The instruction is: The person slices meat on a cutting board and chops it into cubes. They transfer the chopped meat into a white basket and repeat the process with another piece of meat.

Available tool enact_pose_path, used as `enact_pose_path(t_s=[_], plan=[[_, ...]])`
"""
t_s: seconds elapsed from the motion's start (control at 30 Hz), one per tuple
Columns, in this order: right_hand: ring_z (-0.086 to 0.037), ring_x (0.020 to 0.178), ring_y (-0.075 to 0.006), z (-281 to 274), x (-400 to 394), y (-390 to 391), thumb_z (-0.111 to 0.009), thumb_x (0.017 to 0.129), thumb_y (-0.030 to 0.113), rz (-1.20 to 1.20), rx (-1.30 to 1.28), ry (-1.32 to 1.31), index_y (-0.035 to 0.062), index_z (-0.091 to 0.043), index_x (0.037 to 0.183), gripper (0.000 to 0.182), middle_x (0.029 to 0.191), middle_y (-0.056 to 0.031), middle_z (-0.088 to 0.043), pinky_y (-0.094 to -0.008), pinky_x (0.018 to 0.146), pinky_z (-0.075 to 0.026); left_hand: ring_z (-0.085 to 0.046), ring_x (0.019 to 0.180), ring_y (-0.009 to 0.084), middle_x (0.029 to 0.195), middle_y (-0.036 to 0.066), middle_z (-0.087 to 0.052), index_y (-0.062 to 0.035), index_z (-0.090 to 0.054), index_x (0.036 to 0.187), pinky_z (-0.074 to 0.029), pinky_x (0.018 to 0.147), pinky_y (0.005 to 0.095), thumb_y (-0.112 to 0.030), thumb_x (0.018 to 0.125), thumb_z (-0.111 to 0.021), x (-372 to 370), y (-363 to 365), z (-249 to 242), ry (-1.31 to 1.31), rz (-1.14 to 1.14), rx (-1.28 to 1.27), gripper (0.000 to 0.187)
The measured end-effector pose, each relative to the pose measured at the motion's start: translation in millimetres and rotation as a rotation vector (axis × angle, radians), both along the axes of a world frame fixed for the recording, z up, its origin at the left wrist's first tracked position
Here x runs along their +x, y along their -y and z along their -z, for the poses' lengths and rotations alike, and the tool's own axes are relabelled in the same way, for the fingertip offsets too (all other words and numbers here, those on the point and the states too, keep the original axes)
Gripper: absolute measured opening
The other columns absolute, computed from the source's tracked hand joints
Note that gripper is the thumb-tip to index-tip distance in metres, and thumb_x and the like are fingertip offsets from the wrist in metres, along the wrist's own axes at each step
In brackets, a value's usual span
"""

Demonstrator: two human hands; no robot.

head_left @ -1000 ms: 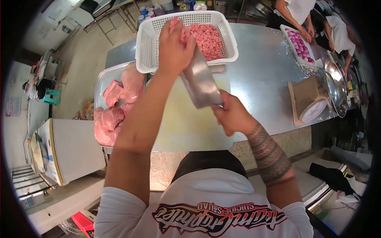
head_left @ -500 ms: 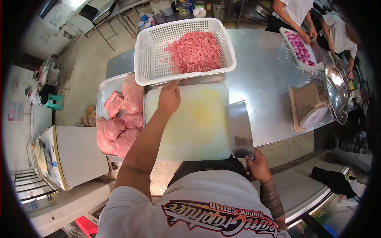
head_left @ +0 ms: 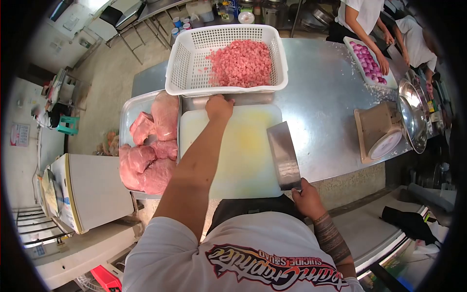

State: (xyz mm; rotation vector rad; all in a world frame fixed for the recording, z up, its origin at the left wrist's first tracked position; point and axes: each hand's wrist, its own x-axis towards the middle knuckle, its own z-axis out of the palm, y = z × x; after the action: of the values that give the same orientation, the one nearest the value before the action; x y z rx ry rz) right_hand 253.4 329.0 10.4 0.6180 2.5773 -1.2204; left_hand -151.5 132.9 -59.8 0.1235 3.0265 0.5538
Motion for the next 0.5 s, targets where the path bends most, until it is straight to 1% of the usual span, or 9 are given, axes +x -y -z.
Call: enact_pose_path(t_s=[0.07, 0.1, 0.2, 0.27, 0.3, 0.37, 0.43, 0.47, 0.5], plan=[[-0.068, 0.09, -0.0538, -10.8, -5.0, 3.5, -0.069, 0.097, 0.018, 0.001, 0.013, 0.059, -0.0066, -0.056, 0.104, 0.029, 0.09, -0.034, -0.068, -0.0558, 0.075, -0.055, -0.072, 0.112, 0.0356, 0.118, 0.019, -0.076, -0.0061, -0.078, 0.112, -0.057, 0.099, 0.0478, -0.031, 0.092, -0.077, -10.0, -1.9, 18.8, 0.039, -0.013, 0.073, 0.032], [-0.068, 0.09, -0.054, -9.9, -4.9, 4.5, -0.069, 0.097, 0.018, 0.004, 0.007, 0.04, -0.0072, -0.056, 0.106, 0.03, 0.091, -0.0342, -0.068, -0.0558, 0.076, -0.055, -0.073, 0.112, 0.0352, 0.119, 0.019, -0.076, -0.0079, -0.079, 0.112, -0.057, 0.099, 0.0474, -0.03, 0.091, -0.077, -11.8, -3.1, 21.1, 0.06, -0.02, 0.109, 0.03], [-0.068, 0.092, -0.0542, -9.1, -5.3, 7.7, -0.068, 0.097, 0.018, 0.012, -0.007, 0.022, -0.0087, -0.056, 0.111, 0.032, 0.093, -0.0347, -0.069, -0.0558, 0.077, -0.056, -0.075, 0.104, 0.0355, 0.112, 0.016, -0.078, -0.0109, -0.081, 0.104, -0.059, 0.094, 0.0462, -0.024, 0.091, -0.076, -11.7, 0.9, 22.3, 0.019, -0.039, 0.183, 0.02], [-0.069, 0.092, -0.0539, -14.6, -8.1, 10.8, -0.068, 0.097, 0.016, 0.02, -0.011, 0.06, -0.0092, -0.056, 0.114, 0.033, 0.094, -0.0351, -0.069, -0.0558, 0.077, -0.056, -0.076, 0.1, 0.0313, 0.106, 0.016, -0.079, -0.0099, -0.081, 0.098, -0.059, 0.09, 0.0417, -0.022, 0.085, -0.079, -8.9, 14.8, 13.5, -0.012, 0.163, 0.307, 0.018], [-0.069, 0.092, -0.0534, -10.2, -5.1, 9.7, -0.067, 0.098, 0.016, 0.031, -0.036, 0.042, -0.0091, -0.056, 0.114, 0.032, 0.094, -0.0349, -0.069, -0.0558, 0.077, -0.056, -0.076, 0.097, 0.0292, 0.103, 0.016, -0.079, -0.0095, -0.081, 0.095, -0.059, 0.088, 0.0395, -0.021, 0.082, -0.081, -5.3, 25.1, -0.4, -0.031, 0.254, 0.365, 0.017], [-0.07, 0.091, -0.0524, 5.7, -1.5, 9.1, -0.066, 0.098, 0.015, 0.038, -0.099, 0.0, -0.0088, -0.055, 0.114, 0.03, 0.093, -0.0345, -0.069, -0.0558, 0.076, -0.056, -0.076, 0.095, 0.0226, 0.102, 0.014, -0.08, -0.0065, -0.082, 0.098, -0.059, 0.086, 0.0349, -0.02, 0.084, -0.081, 16.2, 37.6, -60.2, 0.147, 0.401, 0.445, 0.019], [-0.071, 0.092, -0.0514, -13.0, -11.9, 14.0, -0.065, 0.098, 0.013, 0.036, -0.069, 0.156, -0.0081, -0.055, 0.114, 0.028, 0.094, -0.0343, -0.069, -0.0552, 0.077, -0.056, -0.075, 0.095, 0.0183, 0.101, 0.011, -0.081, -0.0028, -0.08, 0.114, -0.058, 0.085, 0.0329, -0.021, 0.087, -0.082, 19.1, 36.4, -85.5, 0.188, 0.233, 0.812, 0.033], [-0.071, 0.093, -0.051, -19.3, -17.6, 14.0, -0.065, 0.097, 0.012, 0.036, -0.045, 0.228, -0.0078, -0.056, 0.114, 0.028, 0.094, -0.0343, -0.069, -0.0549, 0.077, -0.056, -0.074, 0.098, 0.0173, 0.103, 0.011, -0.081, -0.0009, -0.076, 0.122, -0.057, 0.086, 0.0322, -0.02, 0.087, -0.082, 9.9, 31.7, -88.5, 0.164, 0.193, 1.077, 0.04], [-0.071, 0.056, -0.028, 17.2, -5.8, 2.8, -0.064, 0.1, 0.009, -0.078, 0.021, -0.019, -0.0069, -0.053, 0.123, 0.031, 0.082, -0.0229, -0.07, -0.0435, 0.053, -0.057, -0.073, 0.1, 0.0163, 0.106, 0.01, -0.08, 0.0009, -0.073, 0.13, -0.057, 0.087, 0.0314, -0.019, 0.088, -0.083, -2.0, 30.5, -91.6, 0.13, 0.161, 1.346, 0.048]])
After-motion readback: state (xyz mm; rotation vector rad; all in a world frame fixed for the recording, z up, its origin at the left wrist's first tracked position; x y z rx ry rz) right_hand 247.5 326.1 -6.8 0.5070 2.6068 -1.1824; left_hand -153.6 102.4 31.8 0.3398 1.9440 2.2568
